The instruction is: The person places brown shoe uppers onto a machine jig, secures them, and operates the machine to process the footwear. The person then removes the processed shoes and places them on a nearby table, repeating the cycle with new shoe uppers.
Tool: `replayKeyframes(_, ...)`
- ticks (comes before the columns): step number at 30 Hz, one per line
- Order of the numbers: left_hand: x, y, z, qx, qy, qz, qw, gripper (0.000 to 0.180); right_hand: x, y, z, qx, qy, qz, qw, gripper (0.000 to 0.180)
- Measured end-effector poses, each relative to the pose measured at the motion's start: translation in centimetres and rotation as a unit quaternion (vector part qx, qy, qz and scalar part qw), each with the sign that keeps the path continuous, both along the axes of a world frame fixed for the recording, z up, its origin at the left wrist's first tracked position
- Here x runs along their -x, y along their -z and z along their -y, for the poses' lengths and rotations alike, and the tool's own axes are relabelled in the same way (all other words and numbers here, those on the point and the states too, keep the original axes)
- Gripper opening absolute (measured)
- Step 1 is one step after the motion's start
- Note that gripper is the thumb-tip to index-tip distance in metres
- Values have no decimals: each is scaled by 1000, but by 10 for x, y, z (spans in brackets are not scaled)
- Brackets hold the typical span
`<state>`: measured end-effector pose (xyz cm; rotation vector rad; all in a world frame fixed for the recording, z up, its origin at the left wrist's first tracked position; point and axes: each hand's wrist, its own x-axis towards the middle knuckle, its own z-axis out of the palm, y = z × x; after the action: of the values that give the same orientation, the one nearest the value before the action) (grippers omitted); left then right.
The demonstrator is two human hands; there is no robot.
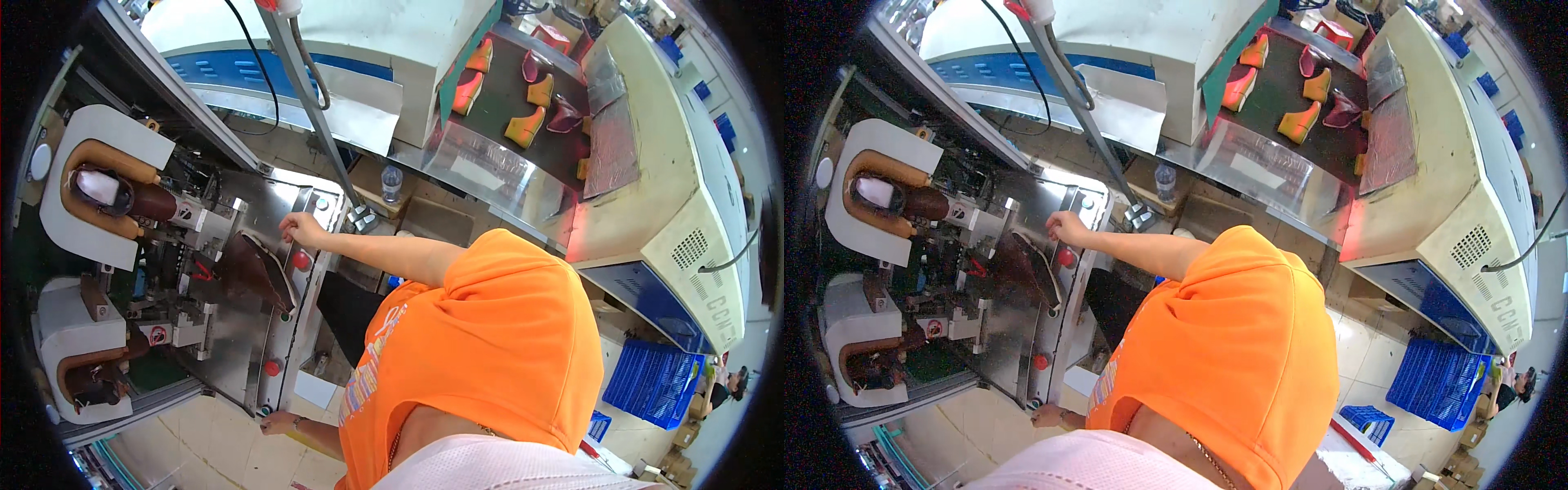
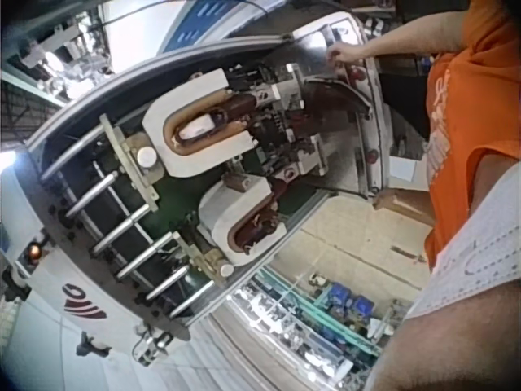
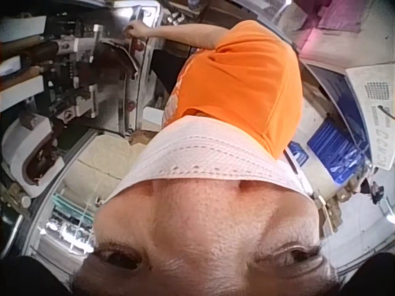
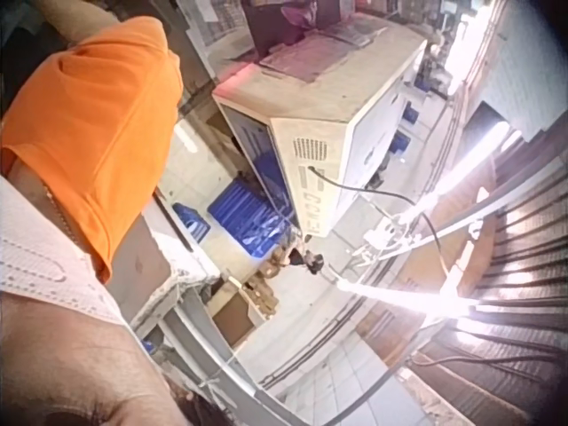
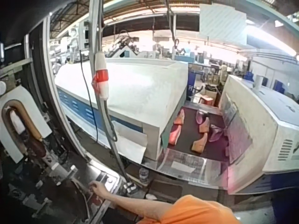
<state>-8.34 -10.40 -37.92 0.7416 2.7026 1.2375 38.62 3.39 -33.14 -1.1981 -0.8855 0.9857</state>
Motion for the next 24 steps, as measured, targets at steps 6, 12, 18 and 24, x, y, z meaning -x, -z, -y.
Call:
replayKeyframes(6,-1,1,2,-2,-21,-9,1000,41,3,-12,5,11,-5,-1,1000,21)
replayKeyframes(12,-1,1,0,-5,-32,-13,999,40,0,-11,6,23,-15,6,1000,21)
replayKeyframes(18,-2,1,0,-7,-31,-16,999,39,-2,-6,4,9,-24,-36,999,20)
replayKeyframes(24,-3,-3,4,-8,-39,-28,999,39,0,-6,6,-2,-31,-18,999,18)
